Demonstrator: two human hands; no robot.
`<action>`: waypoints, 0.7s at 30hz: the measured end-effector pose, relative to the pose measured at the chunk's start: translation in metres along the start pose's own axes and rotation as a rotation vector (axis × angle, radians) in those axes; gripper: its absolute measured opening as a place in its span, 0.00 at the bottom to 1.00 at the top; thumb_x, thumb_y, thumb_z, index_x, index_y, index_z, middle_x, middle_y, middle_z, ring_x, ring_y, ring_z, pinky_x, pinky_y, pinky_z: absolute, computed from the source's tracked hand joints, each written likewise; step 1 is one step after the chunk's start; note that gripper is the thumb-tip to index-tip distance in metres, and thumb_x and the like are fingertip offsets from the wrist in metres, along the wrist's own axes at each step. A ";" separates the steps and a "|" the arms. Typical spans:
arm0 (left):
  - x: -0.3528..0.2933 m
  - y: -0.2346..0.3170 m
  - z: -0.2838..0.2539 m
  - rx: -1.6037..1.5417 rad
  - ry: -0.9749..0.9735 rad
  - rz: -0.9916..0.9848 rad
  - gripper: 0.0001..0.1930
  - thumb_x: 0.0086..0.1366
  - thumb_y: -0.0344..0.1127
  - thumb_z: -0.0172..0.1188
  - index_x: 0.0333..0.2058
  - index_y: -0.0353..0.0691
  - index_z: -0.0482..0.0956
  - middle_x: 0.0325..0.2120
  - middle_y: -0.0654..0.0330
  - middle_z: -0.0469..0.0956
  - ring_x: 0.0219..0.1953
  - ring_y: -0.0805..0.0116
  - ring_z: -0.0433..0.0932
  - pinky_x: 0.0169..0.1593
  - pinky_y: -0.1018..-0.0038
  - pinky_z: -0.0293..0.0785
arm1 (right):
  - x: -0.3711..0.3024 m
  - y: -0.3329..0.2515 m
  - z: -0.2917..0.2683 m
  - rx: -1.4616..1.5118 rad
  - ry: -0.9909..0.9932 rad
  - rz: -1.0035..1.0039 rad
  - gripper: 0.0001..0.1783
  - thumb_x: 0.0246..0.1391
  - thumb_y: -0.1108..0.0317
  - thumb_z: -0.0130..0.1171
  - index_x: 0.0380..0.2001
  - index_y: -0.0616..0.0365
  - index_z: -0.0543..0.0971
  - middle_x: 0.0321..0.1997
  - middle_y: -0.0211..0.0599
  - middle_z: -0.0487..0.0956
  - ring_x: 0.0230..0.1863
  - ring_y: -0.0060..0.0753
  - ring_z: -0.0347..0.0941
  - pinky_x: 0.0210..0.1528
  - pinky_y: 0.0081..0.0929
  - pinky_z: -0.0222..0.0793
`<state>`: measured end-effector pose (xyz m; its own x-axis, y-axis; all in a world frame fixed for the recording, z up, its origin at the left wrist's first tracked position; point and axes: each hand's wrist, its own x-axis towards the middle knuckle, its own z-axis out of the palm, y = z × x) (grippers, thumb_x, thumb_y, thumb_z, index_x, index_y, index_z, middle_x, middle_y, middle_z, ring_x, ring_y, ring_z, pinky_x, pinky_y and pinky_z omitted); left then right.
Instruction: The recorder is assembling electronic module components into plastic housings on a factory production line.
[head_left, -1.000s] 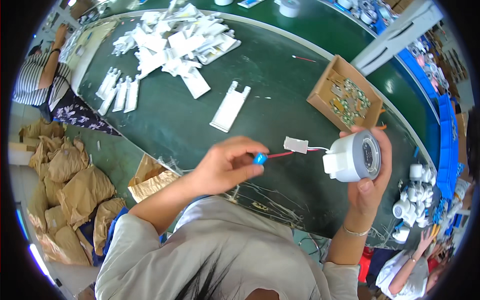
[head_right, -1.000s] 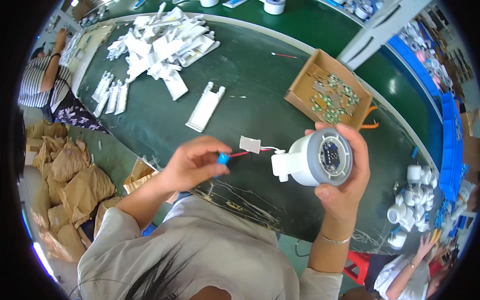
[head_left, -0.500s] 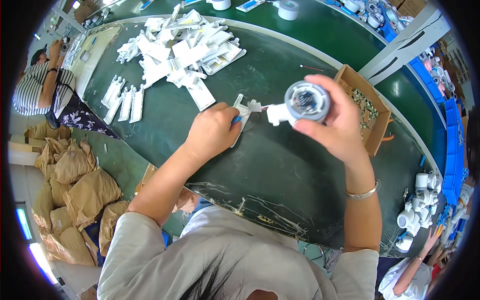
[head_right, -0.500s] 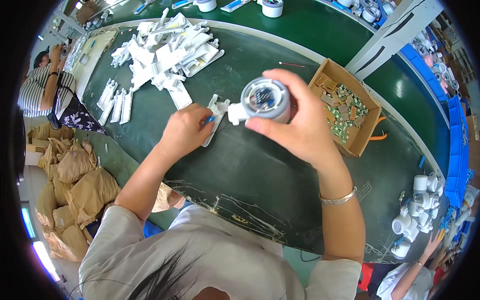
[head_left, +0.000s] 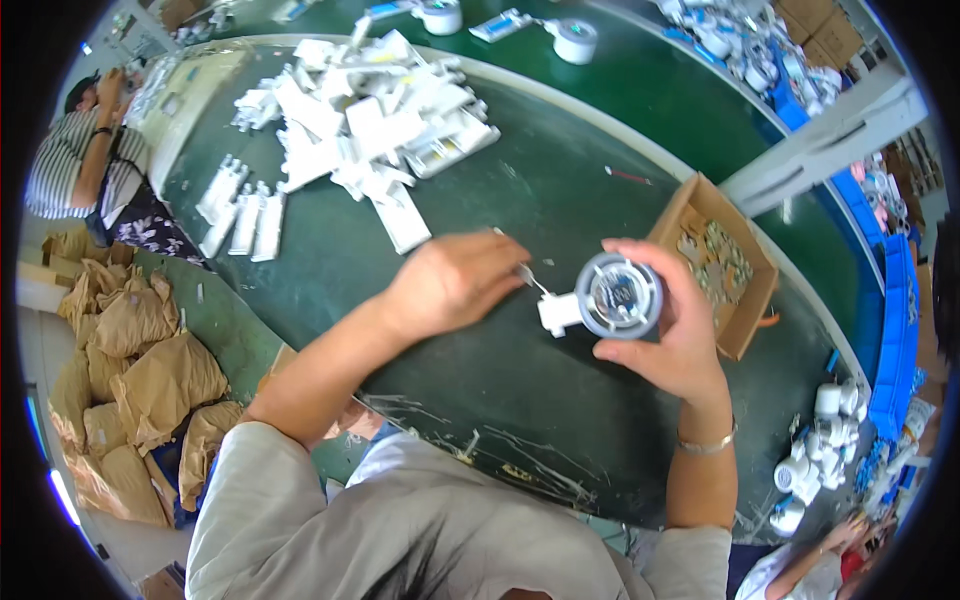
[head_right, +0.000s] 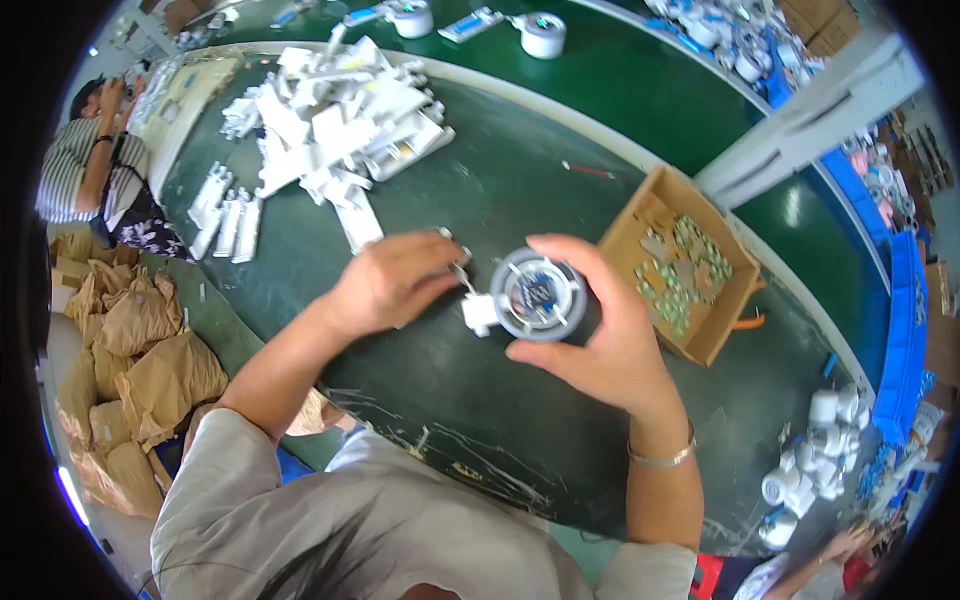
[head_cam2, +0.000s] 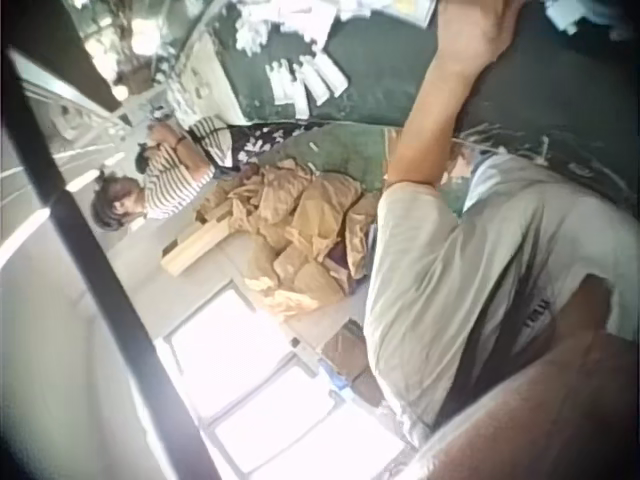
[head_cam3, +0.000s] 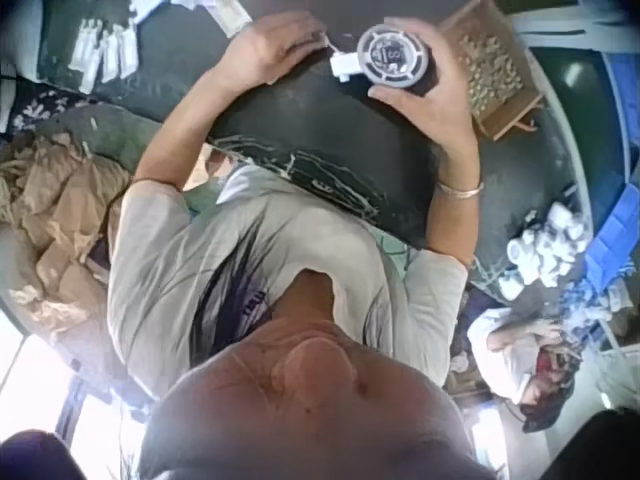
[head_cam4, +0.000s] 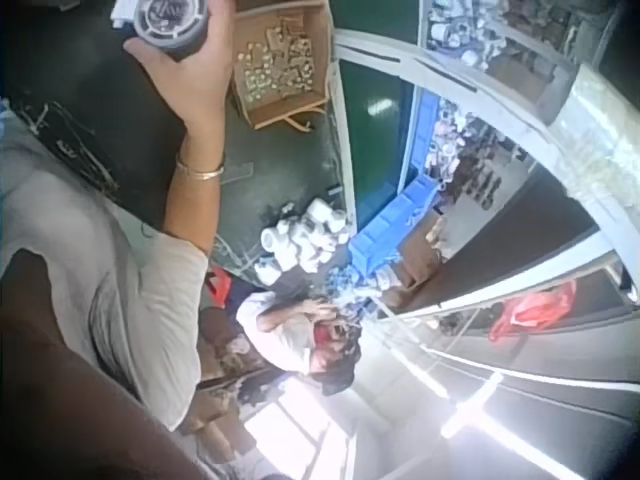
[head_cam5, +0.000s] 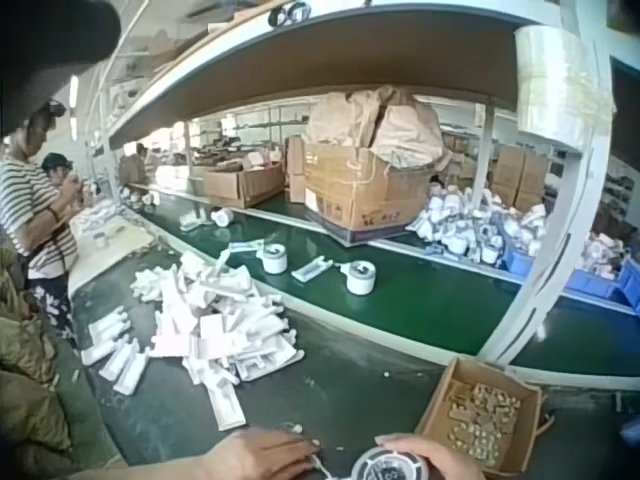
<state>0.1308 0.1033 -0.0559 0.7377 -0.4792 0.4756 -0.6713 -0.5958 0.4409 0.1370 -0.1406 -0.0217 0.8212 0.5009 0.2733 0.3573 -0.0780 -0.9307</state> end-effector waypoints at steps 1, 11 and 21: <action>-0.005 -0.004 0.004 0.023 0.048 0.058 0.13 0.47 0.29 0.61 0.33 0.36 0.73 0.27 0.55 0.74 0.27 0.58 0.75 0.29 0.69 0.73 | -0.001 0.001 0.003 0.032 -0.005 0.034 0.39 0.29 0.69 0.73 0.49 0.61 0.67 0.50 0.37 0.70 0.50 0.28 0.66 0.52 0.25 0.62; -0.011 0.018 0.013 -0.036 0.178 0.098 0.10 0.49 0.30 0.61 0.31 0.37 0.73 0.31 0.57 0.75 0.28 0.61 0.76 0.31 0.70 0.73 | -0.025 -0.010 -0.003 0.162 0.087 0.158 0.44 0.25 0.64 0.74 0.49 0.63 0.64 0.54 0.48 0.64 0.52 0.35 0.65 0.54 0.30 0.61; -0.006 0.031 -0.029 0.028 0.141 0.152 0.14 0.42 0.26 0.64 0.31 0.35 0.74 0.29 0.56 0.76 0.28 0.60 0.76 0.31 0.71 0.74 | -0.018 -0.033 -0.005 -0.026 -0.066 -0.105 0.45 0.21 0.69 0.76 0.49 0.62 0.66 0.53 0.48 0.68 0.55 0.40 0.64 0.56 0.32 0.58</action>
<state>0.1036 0.1060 -0.0231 0.6089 -0.4712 0.6381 -0.7707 -0.5419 0.3352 0.1129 -0.1516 0.0056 0.7478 0.5630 0.3518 0.4521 -0.0438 -0.8909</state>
